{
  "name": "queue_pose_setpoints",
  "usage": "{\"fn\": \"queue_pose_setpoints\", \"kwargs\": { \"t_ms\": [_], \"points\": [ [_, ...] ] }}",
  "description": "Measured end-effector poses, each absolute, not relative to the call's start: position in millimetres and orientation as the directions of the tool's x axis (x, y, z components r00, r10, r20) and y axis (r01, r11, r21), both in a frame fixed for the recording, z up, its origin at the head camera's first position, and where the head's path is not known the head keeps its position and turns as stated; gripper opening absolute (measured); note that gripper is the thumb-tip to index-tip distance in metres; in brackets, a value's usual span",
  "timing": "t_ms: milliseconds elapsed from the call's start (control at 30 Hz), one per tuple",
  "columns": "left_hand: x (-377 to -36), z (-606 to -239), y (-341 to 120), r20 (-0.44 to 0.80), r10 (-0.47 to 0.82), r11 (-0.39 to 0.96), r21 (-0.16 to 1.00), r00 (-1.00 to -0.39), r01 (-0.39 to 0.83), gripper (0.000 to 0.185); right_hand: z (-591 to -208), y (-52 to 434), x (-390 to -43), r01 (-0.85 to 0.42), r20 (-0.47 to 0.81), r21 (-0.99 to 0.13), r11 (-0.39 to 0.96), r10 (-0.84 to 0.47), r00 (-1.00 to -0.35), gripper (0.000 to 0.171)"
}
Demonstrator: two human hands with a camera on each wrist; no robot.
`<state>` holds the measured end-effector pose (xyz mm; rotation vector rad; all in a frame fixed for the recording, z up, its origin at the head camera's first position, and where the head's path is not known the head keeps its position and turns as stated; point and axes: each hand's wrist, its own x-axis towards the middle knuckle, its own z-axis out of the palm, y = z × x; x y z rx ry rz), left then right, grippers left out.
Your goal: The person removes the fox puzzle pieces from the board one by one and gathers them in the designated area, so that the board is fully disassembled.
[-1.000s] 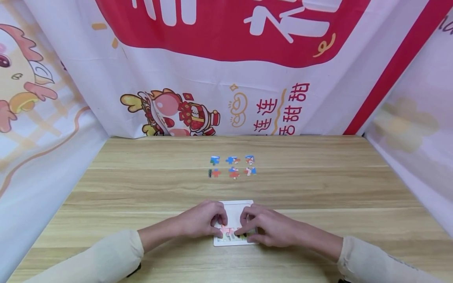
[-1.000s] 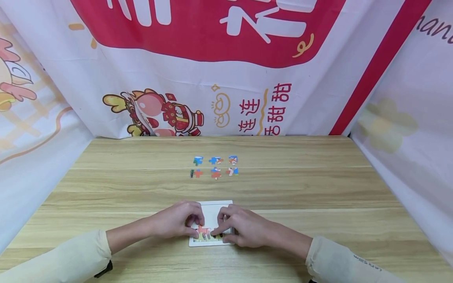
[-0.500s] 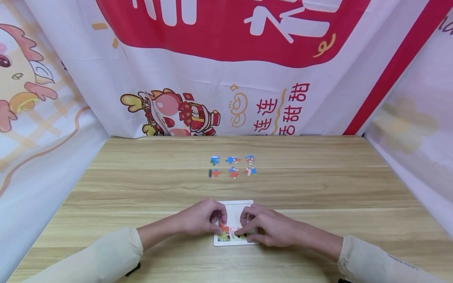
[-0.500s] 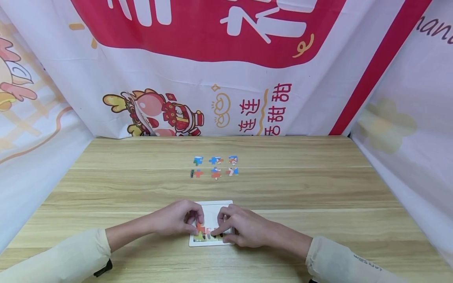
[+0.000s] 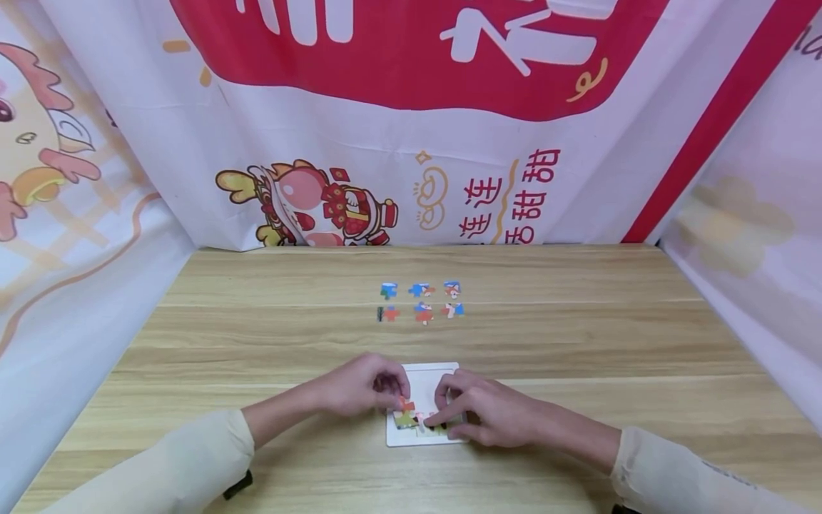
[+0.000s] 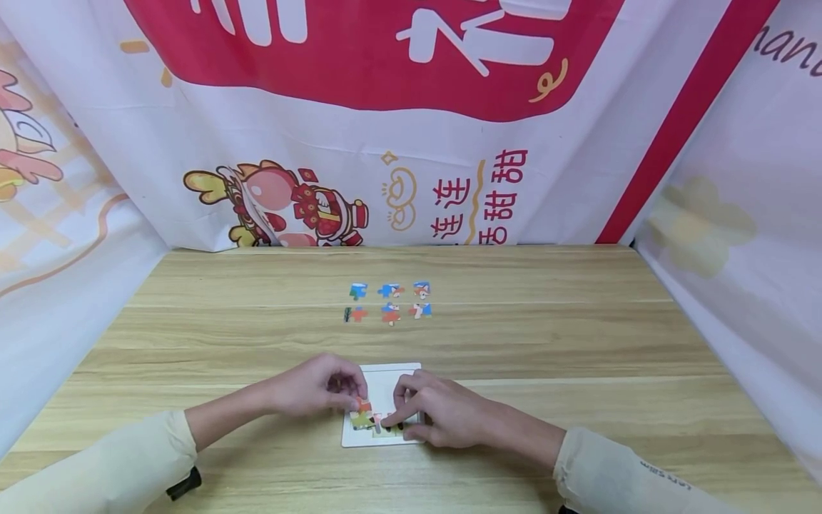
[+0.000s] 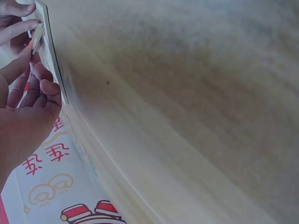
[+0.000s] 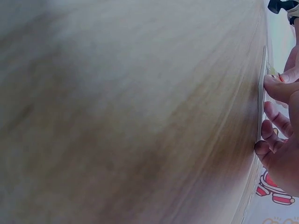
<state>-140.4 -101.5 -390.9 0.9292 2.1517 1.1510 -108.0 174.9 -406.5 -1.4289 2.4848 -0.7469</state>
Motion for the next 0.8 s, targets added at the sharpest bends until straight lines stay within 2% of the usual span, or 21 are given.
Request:
{"fn": "queue_pose_setpoints", "kwargs": {
  "t_ms": [367,800],
  "points": [
    [-151.4,-390.2,-108.7,-0.099,0.758,0.397,0.854,-0.644,0.337,0.004,-404.5,173.3,-109.2,-0.729,0.094,-0.559,0.395,-0.843,-0.529,0.032],
    [-166.7,-391.3,-122.5,-0.090,0.680,0.444,0.841,-0.728,0.311,0.004,-402.7,172.1,-109.0,-0.696,0.052,-0.581,0.422,-0.834,-0.549,0.029]
  ]
}}
